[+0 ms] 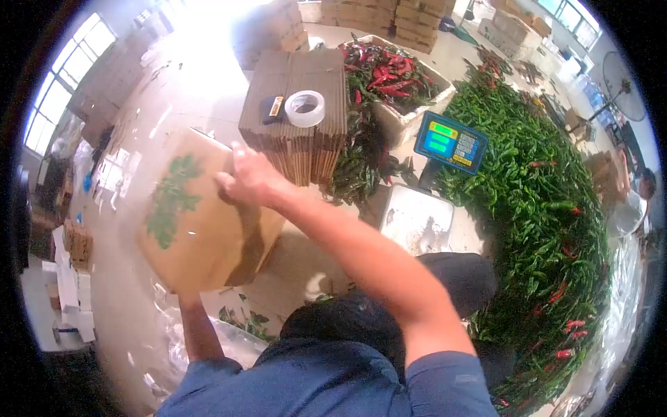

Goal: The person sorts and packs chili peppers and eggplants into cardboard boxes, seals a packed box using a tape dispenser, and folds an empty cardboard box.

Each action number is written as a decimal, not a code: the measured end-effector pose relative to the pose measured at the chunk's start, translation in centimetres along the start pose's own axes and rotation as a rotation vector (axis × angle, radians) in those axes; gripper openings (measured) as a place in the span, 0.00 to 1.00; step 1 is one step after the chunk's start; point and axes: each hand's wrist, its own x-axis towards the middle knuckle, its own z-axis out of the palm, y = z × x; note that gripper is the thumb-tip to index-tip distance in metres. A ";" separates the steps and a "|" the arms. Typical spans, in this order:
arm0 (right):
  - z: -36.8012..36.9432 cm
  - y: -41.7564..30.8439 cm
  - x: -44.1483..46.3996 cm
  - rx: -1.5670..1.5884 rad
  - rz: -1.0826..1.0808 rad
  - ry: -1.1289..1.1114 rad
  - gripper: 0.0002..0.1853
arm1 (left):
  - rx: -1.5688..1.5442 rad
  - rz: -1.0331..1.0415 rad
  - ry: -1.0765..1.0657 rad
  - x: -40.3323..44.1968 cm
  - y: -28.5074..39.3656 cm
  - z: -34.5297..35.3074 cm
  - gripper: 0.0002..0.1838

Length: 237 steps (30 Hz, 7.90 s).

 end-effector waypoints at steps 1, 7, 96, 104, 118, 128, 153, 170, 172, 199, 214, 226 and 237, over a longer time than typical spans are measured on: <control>2.6 3.0 0.1 0.042 -0.005 -0.005 0.41 | 0.009 -0.011 0.028 0.7 -0.2 -0.9 0.29; 3.3 6.8 -2.2 0.489 0.267 -0.108 0.47 | 0.042 -0.041 0.121 3.4 -2.1 -4.2 0.29; -13.7 12.2 -16.5 -0.349 0.359 -0.226 0.31 | 0.812 -0.795 -0.602 2.2 -28.4 -13.3 0.19; -24.5 18.8 -36.6 0.102 0.783 0.709 0.23 | 1.071 0.717 -0.847 -5.8 -15.9 28.8 0.18; -18.0 19.4 -47.9 -0.215 1.265 0.189 0.22 | 1.276 0.270 0.088 24.3 -3.7 48.4 0.35; -16.6 20.7 -50.8 -0.228 1.353 0.096 0.25 | 1.653 0.393 -0.014 30.9 -5.3 40.9 0.30; -18.5 20.3 -48.1 -0.294 1.064 0.183 0.31 | 1.339 1.343 0.394 20.3 13.7 52.2 0.14; -31.5 11.7 -52.2 0.093 0.268 1.577 0.33 | 0.267 1.275 -1.265 -25.9 6.4 49.4 0.10; -34.0 11.2 -53.2 0.160 0.114 1.671 0.37 | 0.357 1.112 -1.405 -25.6 1.6 47.8 0.11; -31.4 18.1 -44.4 0.285 0.798 0.856 0.21 | 0.325 0.023 -1.001 -16.0 -19.1 40.0 0.42; -35.2 24.2 -37.1 0.085 0.603 0.867 0.23 | 0.521 -0.229 -1.358 -18.2 -16.7 40.3 0.36; -33.9 28.9 -33.1 0.755 0.438 0.808 0.31 | 0.258 0.153 -1.420 -15.3 -23.2 48.1 0.37; -30.5 29.0 -33.6 0.483 0.486 0.967 0.23 | 0.328 0.214 -1.083 -15.8 -25.3 48.6 0.13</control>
